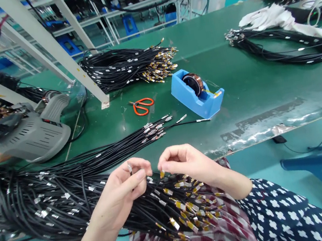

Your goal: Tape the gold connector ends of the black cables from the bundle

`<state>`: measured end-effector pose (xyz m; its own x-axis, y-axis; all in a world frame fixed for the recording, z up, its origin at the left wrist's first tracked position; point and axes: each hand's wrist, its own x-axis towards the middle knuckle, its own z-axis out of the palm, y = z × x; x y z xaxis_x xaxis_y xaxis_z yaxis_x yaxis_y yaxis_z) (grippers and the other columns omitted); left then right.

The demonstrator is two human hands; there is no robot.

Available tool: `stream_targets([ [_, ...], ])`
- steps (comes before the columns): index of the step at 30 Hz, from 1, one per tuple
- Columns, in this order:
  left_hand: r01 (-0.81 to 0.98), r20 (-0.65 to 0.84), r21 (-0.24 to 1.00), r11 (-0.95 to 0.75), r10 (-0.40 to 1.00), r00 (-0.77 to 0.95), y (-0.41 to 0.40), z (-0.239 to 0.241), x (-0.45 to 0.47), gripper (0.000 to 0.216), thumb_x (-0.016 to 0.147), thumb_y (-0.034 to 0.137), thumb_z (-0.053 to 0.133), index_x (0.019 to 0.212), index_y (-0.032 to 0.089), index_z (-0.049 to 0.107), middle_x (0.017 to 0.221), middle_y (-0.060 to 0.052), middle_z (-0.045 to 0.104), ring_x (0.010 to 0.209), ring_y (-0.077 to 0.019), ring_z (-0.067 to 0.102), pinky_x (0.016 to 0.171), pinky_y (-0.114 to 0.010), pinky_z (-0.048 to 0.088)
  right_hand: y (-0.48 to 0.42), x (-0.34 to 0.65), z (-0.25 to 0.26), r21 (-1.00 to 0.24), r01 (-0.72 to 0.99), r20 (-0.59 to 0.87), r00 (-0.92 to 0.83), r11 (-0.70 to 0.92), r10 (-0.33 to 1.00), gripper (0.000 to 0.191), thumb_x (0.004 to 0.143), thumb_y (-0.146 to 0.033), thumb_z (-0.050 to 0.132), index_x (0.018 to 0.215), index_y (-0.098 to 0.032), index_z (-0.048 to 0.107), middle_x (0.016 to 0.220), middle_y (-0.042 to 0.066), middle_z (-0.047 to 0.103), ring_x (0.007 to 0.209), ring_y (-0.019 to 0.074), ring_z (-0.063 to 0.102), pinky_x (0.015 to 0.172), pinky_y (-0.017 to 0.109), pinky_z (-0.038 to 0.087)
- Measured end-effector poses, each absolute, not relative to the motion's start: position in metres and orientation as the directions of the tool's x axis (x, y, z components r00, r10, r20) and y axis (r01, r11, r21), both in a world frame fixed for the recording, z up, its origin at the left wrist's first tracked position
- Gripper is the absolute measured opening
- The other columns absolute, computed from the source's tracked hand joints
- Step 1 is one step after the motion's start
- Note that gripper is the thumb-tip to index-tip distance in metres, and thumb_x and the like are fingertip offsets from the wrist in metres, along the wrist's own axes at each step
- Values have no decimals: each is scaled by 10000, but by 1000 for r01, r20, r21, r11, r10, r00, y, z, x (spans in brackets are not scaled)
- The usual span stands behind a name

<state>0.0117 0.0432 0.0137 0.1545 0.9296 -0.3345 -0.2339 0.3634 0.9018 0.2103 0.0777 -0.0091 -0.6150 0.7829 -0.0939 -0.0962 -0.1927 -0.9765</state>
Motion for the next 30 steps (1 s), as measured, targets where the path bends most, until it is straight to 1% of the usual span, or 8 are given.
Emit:
stream_targets([
  [3, -391, -334, 848, 357, 934, 128, 44, 16, 11, 138, 729, 263, 720, 760, 148, 650, 732, -10, 599, 498, -59, 389, 480, -216, 252, 82, 231, 2, -970, 227, -235, -805, -83, 544, 132, 816, -262, 692, 872, -150, 734, 796, 41, 730, 702, 146, 647, 660, 250, 492],
  [5, -373, -351, 853, 365, 930, 106, 45, 16, 11, 155, 734, 272, 724, 697, 151, 635, 702, -1, 588, 500, -66, 399, 496, -220, 281, 96, 249, 14, -937, 346, -250, -752, 41, 610, 165, 799, -282, 691, 895, -162, 752, 822, 51, 750, 722, 166, 666, 673, 267, 509],
  [8, -195, -355, 912, 360, 933, 63, 43, 12, 11, 177, 758, 317, 736, 707, 158, 678, 700, -9, 621, 521, -84, 442, 558, -234, 351, 132, 284, 32, -852, 488, 58, -273, 191, 960, 229, 816, -372, 640, 816, -169, 746, 848, 69, 748, 790, 200, 663, 741, 307, 509],
  [10, -51, -296, 954, 297, 955, 18, 40, 8, 11, 163, 768, 342, 730, 763, 179, 723, 771, -37, 671, 657, -147, 547, 674, -269, 412, 158, 308, 41, -707, 690, 260, 50, 155, 964, 243, 793, -369, 640, 840, -158, 752, 860, 87, 741, 779, 220, 647, 730, 327, 493],
  [13, 163, -169, 973, 166, 986, 8, 36, 2, 8, 178, 783, 380, 708, 785, 209, 754, 884, -68, 690, 948, -261, 577, 817, -327, 415, 186, 335, 46, -481, 877, 212, 119, -3, 970, 251, 797, -357, 605, 796, -173, 776, 883, 93, 727, 780, 242, 627, 721, 346, 462],
  [17, 254, -143, 959, 125, 988, 51, 32, 2, 9, 242, 801, 444, 674, 778, 221, 765, 871, -71, 658, 999, -294, 545, 833, -347, 402, 199, 342, 46, -465, 885, 84, 68, -21, 994, 235, 775, -372, 634, 711, -200, 781, 849, 79, 729, 801, 256, 630, 744, 352, 446],
  [25, 135, -112, 984, 115, 993, -27, 23, 18, 22, 139, 794, 348, 698, 792, 237, 782, 757, -22, 564, 758, -195, 530, 684, -278, 392, 210, 340, 48, -661, 746, -50, 70, -86, 996, 128, 728, -273, 703, 656, -183, 760, 784, 64, 752, 782, 218, 645, 714, 291, 481],
  [30, 175, -79, 981, 87, 996, -51, 18, 26, 27, 96, 783, 245, 680, 739, 249, 766, 795, -29, 646, 785, -204, 587, 692, -267, 428, 202, 344, 54, -723, 668, -80, 173, -177, 982, 144, 720, -322, 738, 685, -185, 768, 765, 71, 725, 768, 209, 600, 685, 301, 455],
])
